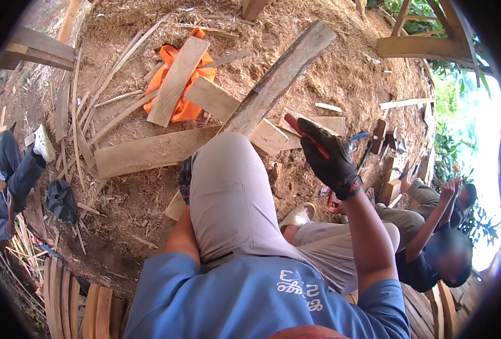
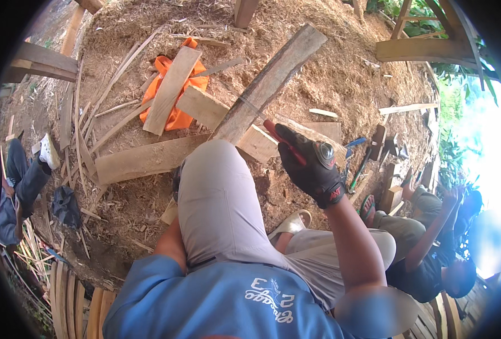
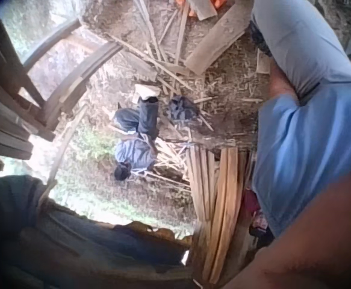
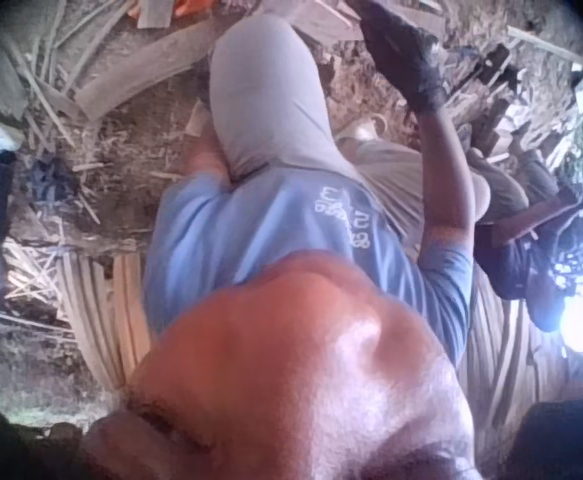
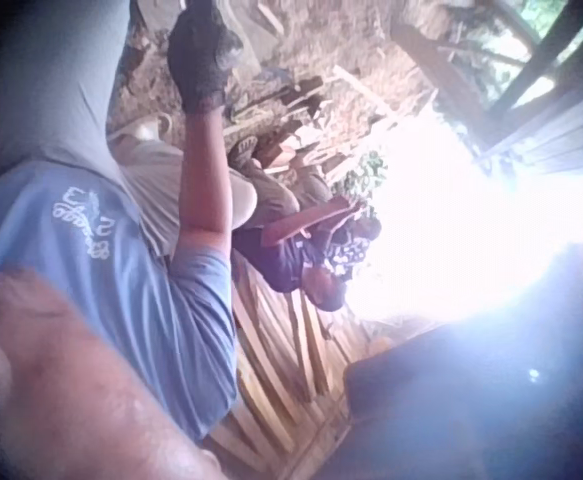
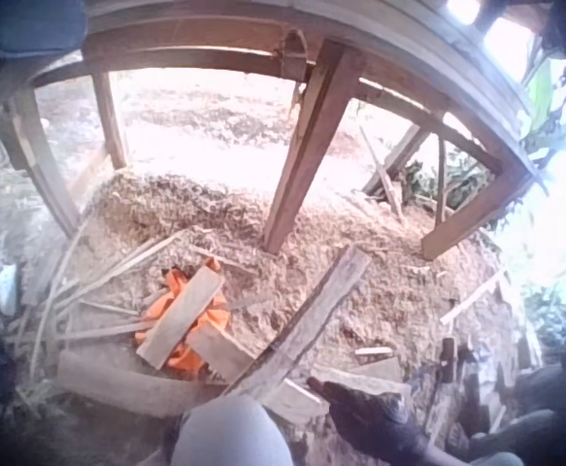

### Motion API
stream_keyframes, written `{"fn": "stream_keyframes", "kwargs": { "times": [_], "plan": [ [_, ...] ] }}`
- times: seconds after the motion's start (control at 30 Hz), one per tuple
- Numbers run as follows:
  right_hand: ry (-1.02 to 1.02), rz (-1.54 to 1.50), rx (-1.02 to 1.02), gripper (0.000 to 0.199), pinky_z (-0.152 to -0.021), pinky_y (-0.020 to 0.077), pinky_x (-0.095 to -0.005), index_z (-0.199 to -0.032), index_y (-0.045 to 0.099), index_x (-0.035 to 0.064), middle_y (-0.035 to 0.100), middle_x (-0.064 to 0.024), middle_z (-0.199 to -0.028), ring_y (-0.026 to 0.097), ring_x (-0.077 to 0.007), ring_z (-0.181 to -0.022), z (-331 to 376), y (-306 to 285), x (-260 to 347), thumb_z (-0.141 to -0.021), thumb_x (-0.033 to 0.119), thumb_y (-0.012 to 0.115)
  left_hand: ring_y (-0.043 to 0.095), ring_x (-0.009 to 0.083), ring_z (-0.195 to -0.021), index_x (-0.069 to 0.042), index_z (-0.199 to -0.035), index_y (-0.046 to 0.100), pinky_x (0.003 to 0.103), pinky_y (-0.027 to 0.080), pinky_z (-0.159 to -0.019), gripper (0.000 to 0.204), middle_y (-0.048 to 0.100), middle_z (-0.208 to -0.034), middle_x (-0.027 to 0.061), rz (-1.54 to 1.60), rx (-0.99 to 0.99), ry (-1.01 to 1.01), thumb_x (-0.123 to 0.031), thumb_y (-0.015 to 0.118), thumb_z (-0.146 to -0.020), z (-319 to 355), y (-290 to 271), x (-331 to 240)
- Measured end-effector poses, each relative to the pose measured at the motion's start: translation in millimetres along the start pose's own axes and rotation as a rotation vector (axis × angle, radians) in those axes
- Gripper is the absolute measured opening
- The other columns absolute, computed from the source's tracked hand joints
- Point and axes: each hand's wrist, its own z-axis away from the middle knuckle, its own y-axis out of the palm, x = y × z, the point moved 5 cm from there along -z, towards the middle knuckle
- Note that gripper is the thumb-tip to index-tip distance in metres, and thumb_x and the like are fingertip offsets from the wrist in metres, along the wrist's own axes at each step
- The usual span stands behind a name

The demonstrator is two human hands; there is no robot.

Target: The person sits on the ground and uses a hand saw to cut a piece of wood. They hold the wood with one hand and saw with the other, then set the saw aside and pick up a piece of wood.

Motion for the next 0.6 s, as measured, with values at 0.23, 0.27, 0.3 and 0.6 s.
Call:
{"fn": "stream_keyframes", "kwargs": {
  "times": [0.23, 0.27, 0.3, 0.6],
  "plan": [
    [-0.120, -0.146, -0.180, 0.033, -0.085, 0.0623, -0.0358, -0.135, 0.071, 0.0059, 0.080, -0.0130, -0.122, 0.080, -0.0283, -0.099, 13, 9, -8, -0.104, 0.010, 0.065, 0.043, 0.0345, -0.153, -0.011, -0.164, 0.041, 0.047, 0.043, -0.122, 0.069, 0.043, -0.166, 0.0161, -0.036, -0.009, 0.022, -0.040, 0.059, -0.104, 1, 2, 5],
    [-0.020, -0.116, -0.139, 0.032, -0.086, 0.0619, -0.0361, -0.135, 0.073, 0.0089, 0.080, -0.0141, -0.120, 0.080, -0.0279, -0.100, 18, 9, -10, -0.104, 0.014, 0.065, 0.043, 0.0346, -0.153, -0.012, -0.164, 0.041, 0.047, 0.043, -0.122, 0.069, 0.043, -0.166, 0.0162, -0.042, -0.011, 0.022, -0.041, 0.059, -0.104, 3, 1, 6],
    [0.011, -0.100, -0.117, 0.033, -0.087, 0.0617, -0.0362, -0.136, 0.072, 0.0090, 0.080, -0.0135, -0.119, 0.080, -0.0262, -0.097, 22, 7, -2, -0.105, 0.014, 0.064, 0.043, 0.0346, -0.153, -0.012, -0.164, 0.041, 0.047, 0.043, -0.122, 0.069, 0.043, -0.167, 0.0162, -0.045, -0.016, 0.030, -0.041, 0.058, -0.104, 0, 3, 8],
    [0.052, -0.061, -0.229, 0.041, -0.086, 0.0616, -0.0449, -0.144, 0.068, 0.0336, 0.078, -0.0090, -0.123, 0.077, -0.0345, -0.102, 61, 65, -37, -0.104, 0.031, 0.059, 0.043, 0.0348, -0.153, -0.012, -0.164, 0.041, 0.047, 0.043, -0.122, 0.069, 0.042, -0.167, 0.0167, -0.130, 0.080, 0.091, -0.043, 0.058, -0.104, -28, 28, 46]
  ]
}}
